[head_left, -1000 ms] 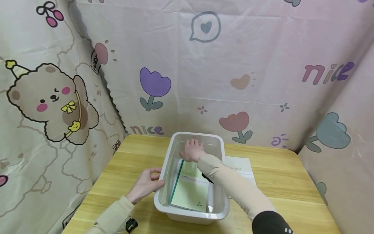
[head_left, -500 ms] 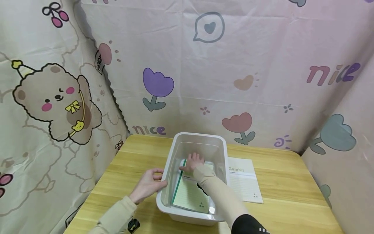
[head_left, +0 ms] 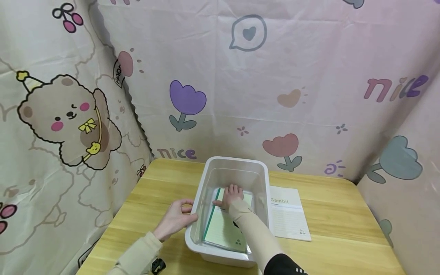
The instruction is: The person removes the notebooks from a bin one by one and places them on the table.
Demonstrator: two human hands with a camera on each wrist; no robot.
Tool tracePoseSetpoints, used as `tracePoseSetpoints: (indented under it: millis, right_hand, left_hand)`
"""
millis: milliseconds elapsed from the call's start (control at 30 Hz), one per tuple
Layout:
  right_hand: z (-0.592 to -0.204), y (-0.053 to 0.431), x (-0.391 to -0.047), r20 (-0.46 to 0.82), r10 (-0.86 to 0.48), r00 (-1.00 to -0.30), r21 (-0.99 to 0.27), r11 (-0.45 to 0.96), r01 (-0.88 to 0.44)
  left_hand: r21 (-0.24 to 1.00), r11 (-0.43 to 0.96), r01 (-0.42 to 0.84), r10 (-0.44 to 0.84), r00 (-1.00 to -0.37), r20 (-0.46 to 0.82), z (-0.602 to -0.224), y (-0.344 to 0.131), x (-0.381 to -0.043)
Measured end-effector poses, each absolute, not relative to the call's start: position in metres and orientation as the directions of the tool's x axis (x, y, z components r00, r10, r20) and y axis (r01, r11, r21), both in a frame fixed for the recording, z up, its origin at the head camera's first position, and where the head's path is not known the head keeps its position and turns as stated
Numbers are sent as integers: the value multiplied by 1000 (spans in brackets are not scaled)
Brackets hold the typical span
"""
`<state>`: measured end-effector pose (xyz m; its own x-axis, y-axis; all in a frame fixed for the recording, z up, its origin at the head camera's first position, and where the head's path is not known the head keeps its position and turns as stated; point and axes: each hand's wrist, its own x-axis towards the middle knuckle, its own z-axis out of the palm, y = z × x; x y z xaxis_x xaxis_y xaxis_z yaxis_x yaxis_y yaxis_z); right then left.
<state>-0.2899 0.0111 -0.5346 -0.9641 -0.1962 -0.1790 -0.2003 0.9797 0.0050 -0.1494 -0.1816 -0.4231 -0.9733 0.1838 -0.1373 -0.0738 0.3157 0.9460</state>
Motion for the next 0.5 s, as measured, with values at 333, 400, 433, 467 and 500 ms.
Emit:
tracePoseSetpoints:
  millis: [333, 400, 433, 467, 500]
  right_hand:
    - [-532, 11, -291, -123, -223, -967, 112, 965, -237]
    - [-533, 9, -292, -113, -227, -967, 132, 961, -241]
    - [-534, 8, -293, -107, -229, -968, 140, 960, -243]
    - [-534, 8, -294, -104, -230, -968, 143, 959, -243]
    - [-535, 7, -295, -97, -230, -968, 147, 959, -242]
  left_hand:
    - [940, 327, -94, 156, -976, -152, -424, -181, -151]
    - [940, 327, -97, 157, -975, -155, -424, -181, -151]
    - [940, 327, -100, 157, -975, -158, -424, -181, -151]
    - [939, 328, -101, 157, -975, -159, -424, -181, -151]
    - [939, 328, -102, 156, -975, -160, -424, -181, -151]
